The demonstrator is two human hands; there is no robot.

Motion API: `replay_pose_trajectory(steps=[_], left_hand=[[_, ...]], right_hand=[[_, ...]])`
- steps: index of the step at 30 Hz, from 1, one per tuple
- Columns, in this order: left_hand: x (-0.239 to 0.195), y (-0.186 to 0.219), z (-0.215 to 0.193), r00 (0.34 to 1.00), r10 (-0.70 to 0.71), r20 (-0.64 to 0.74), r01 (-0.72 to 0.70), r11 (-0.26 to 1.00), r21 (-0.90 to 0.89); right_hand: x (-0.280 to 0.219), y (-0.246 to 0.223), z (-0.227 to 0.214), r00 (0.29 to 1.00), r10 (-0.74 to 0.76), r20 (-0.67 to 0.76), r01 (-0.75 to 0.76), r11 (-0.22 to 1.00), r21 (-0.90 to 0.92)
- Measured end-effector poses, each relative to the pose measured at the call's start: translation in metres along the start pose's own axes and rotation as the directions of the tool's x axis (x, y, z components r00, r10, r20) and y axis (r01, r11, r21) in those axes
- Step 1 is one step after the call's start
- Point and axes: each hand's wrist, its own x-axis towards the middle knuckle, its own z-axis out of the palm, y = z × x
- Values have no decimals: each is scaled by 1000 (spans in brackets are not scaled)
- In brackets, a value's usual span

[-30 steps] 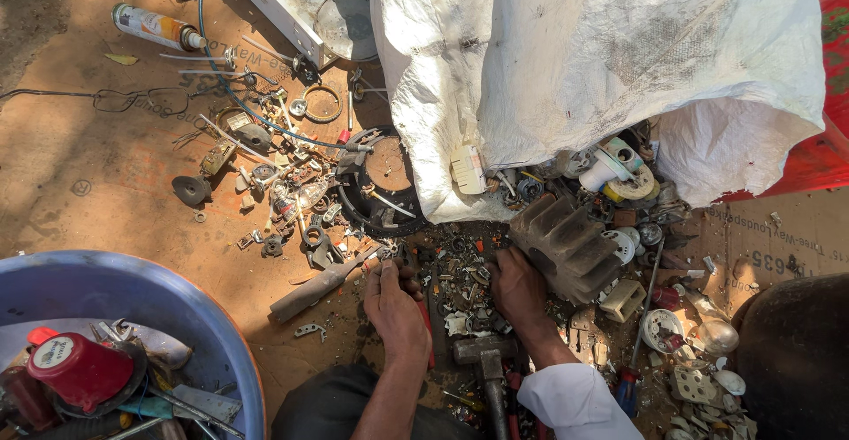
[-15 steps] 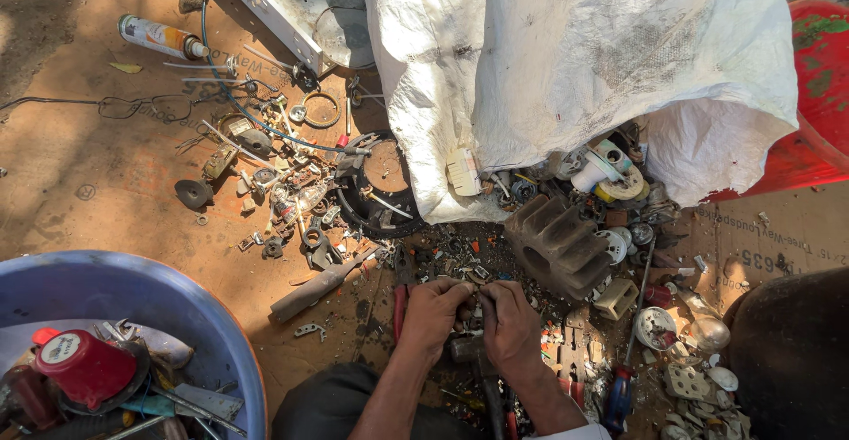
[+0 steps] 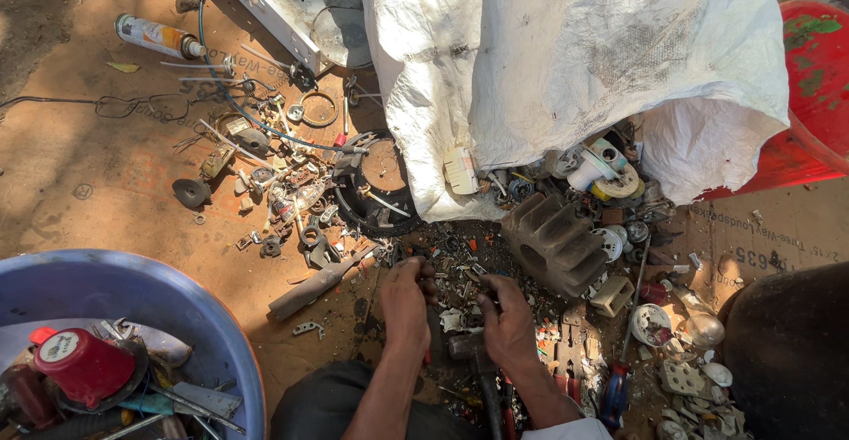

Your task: The person sits on the ground and uses a hammer and pliers to disassemble a metal gear-like component. They repeatedly strike the object to remove small metal pieces, occasionally using pliers to hold or adjust the parts. The work is performed on a cluttered surface with various tools and debris.

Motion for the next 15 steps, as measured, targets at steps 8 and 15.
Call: replay_pose_trajectory(steps=[8, 15], left_hand=[[-20, -6, 11, 877, 8, 480, -89, 985, 145], [-34, 20, 14, 903, 106, 417, -171, 978, 123]], right_hand=[[-12, 8, -3, 627, 601, 496, -609, -19, 793], [-19, -6, -6, 565, 552, 613, -429, -439, 790]])
